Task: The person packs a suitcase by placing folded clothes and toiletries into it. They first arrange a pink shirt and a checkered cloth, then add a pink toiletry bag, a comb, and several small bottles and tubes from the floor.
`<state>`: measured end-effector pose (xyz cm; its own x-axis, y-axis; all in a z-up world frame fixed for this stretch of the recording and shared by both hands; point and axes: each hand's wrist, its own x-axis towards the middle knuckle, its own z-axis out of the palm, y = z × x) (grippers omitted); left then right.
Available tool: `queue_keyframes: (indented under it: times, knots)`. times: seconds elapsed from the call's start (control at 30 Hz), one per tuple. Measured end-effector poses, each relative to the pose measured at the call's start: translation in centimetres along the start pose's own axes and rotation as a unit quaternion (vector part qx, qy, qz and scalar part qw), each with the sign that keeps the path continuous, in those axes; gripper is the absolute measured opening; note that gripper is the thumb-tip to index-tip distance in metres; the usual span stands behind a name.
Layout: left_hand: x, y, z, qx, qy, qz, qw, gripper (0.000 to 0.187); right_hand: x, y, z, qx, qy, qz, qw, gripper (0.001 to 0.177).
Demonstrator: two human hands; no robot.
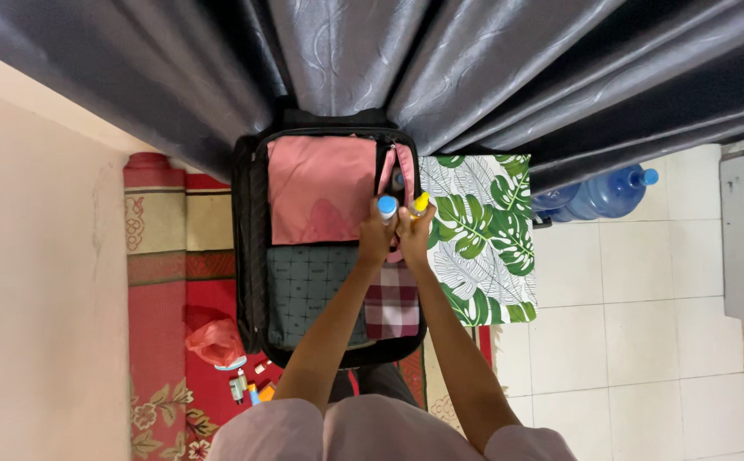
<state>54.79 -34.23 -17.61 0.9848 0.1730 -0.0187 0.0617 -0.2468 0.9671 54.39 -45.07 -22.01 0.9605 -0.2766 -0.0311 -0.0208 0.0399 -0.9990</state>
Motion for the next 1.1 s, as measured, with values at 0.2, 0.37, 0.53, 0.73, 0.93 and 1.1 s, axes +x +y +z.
queue_keyframes:
  times: [0.2,0.37,0.53,0.73,0.93,1.1]
  knots:
    - [0.6,0.2,-0.3,0.018,0.050,-0.005,0.999,0.040,1.1,1.2,0.2,-0.298,0.078,-0.115,0.944,0.061]
    - [0.8,0.7,-1.3,0.016,0.062,0.034,0.997,0.047,1.5,1.2,0.3,-0.405,0.050,-0.160,0.899,0.033]
    - [1.5,0.1,-1.2,0.111,0.020,0.054,0.992,0.044,1.0,-2.1,1.7,-0.411,0.025,-0.104,0.905,0.035]
    - [2.0,-1.1,-0.2,0.174,0.032,0.088,0.980,0.061,1.4,-2.0,2.1,-0.416,-0.006,-0.071,0.907,0.038]
    - [2.8,-2.1,0.2,0.166,0.007,0.100,0.981,0.063,2.4,2.2,1.1,-0.478,-0.050,-0.047,0.876,0.029]
    - [2.9,-1.9,0.3,0.155,-0.030,0.023,0.987,0.059,3.9,3.8,1.0,-0.504,-0.071,0.037,0.860,0.033]
